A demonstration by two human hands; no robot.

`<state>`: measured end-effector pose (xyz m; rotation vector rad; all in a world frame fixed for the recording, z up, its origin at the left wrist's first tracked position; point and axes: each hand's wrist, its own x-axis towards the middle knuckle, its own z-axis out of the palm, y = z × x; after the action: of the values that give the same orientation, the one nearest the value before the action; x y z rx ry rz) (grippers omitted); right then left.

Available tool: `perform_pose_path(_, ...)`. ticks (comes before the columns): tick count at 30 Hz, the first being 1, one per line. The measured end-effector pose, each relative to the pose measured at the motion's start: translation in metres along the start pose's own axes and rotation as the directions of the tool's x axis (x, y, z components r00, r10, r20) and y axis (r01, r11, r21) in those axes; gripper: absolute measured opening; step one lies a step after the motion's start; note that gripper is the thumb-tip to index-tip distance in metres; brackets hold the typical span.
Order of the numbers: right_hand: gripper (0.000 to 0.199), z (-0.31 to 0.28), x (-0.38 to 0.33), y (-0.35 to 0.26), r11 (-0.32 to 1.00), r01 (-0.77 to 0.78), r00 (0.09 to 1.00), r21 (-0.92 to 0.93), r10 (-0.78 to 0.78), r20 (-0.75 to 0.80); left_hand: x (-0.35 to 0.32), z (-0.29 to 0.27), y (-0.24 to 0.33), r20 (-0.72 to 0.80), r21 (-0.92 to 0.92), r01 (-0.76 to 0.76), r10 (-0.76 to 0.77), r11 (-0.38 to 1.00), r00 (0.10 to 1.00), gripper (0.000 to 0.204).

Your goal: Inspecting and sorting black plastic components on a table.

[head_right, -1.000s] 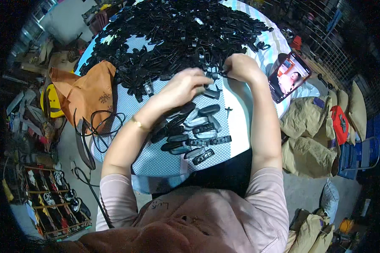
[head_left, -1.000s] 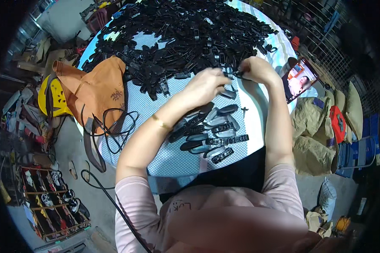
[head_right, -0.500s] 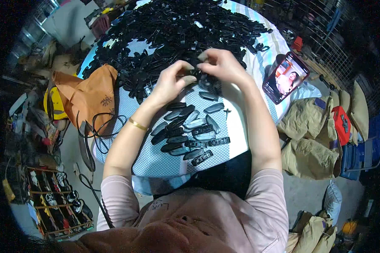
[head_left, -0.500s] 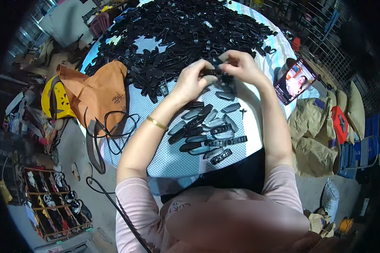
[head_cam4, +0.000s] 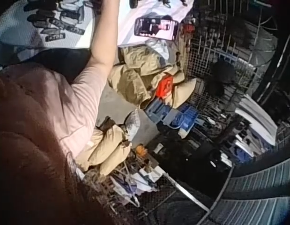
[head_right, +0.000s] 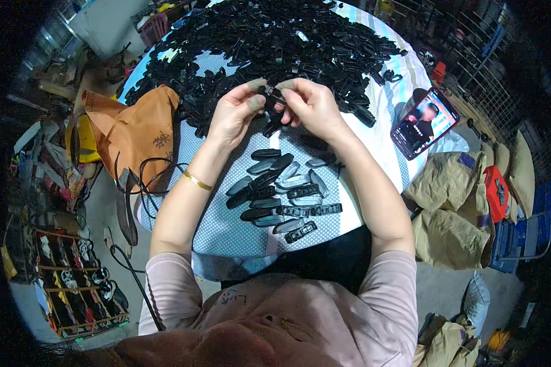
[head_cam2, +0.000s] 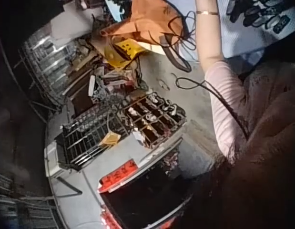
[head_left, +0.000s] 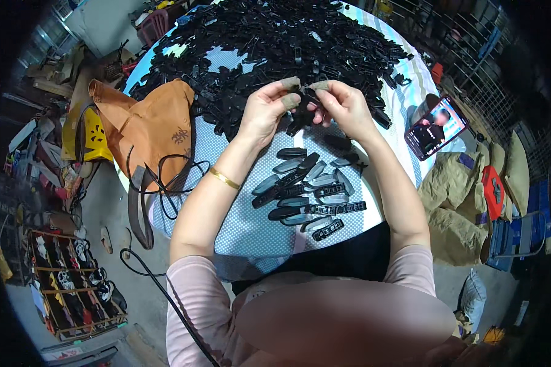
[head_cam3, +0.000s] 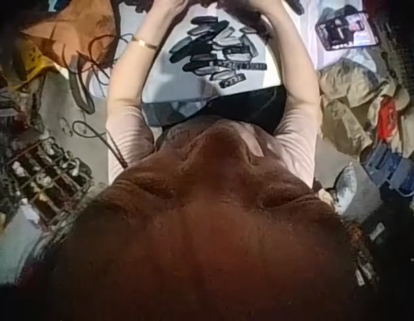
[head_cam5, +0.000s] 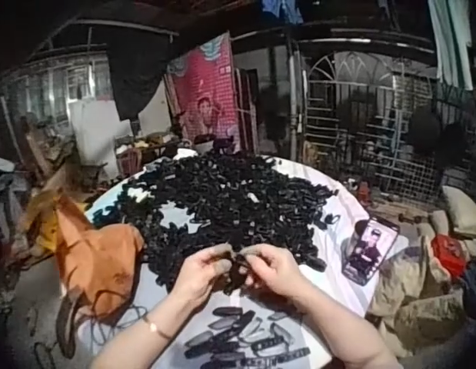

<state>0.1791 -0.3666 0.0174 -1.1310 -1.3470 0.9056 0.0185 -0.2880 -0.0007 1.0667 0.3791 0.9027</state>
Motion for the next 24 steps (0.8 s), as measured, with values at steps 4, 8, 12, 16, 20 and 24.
perform_pose_path(4,0.02,0.006,0.002,0.006,0.996,-0.004,1.0,0.084,0.004,0.005,-0.002,0.003,0.002,0.003,0.212,-0.094,0.096,0.973,0.995,0.032)
perform_pose_path(8,0.017,0.014,0.002,0.011,0.999,0.035,0.998,0.001,-0.035,-0.06,-0.002,0.001,-0.002,-0.032,0.252,-0.108,0.12,0.962,0.992,0.033)
perform_pose_path(12,0.013,0.022,0.003,0.02,0.91,0.263,0.938,-0.32,-0.319,-0.137,-0.005,0.011,-0.003,-0.071,0.115,-0.135,0.143,0.984,0.987,0.034)
perform_pose_path(16,0.02,0.017,0.003,0.025,0.966,0.113,0.986,-0.234,-0.137,-0.093,-0.005,0.013,0.003,-0.041,-0.002,-0.09,0.09,0.996,0.995,0.034)
perform_pose_path(20,0.023,0.011,0.002,0.017,0.985,-0.054,0.997,-0.165,0.063,0.051,-0.004,0.011,0.008,0.062,0.117,-0.069,0.062,0.991,0.996,0.033)
perform_pose_path(24,0.019,0.013,-0.002,0.016,0.948,0.093,0.995,-0.304,-0.099,-0.003,-0.006,0.009,0.016,0.159,0.219,-0.073,0.039,0.973,0.987,0.028)
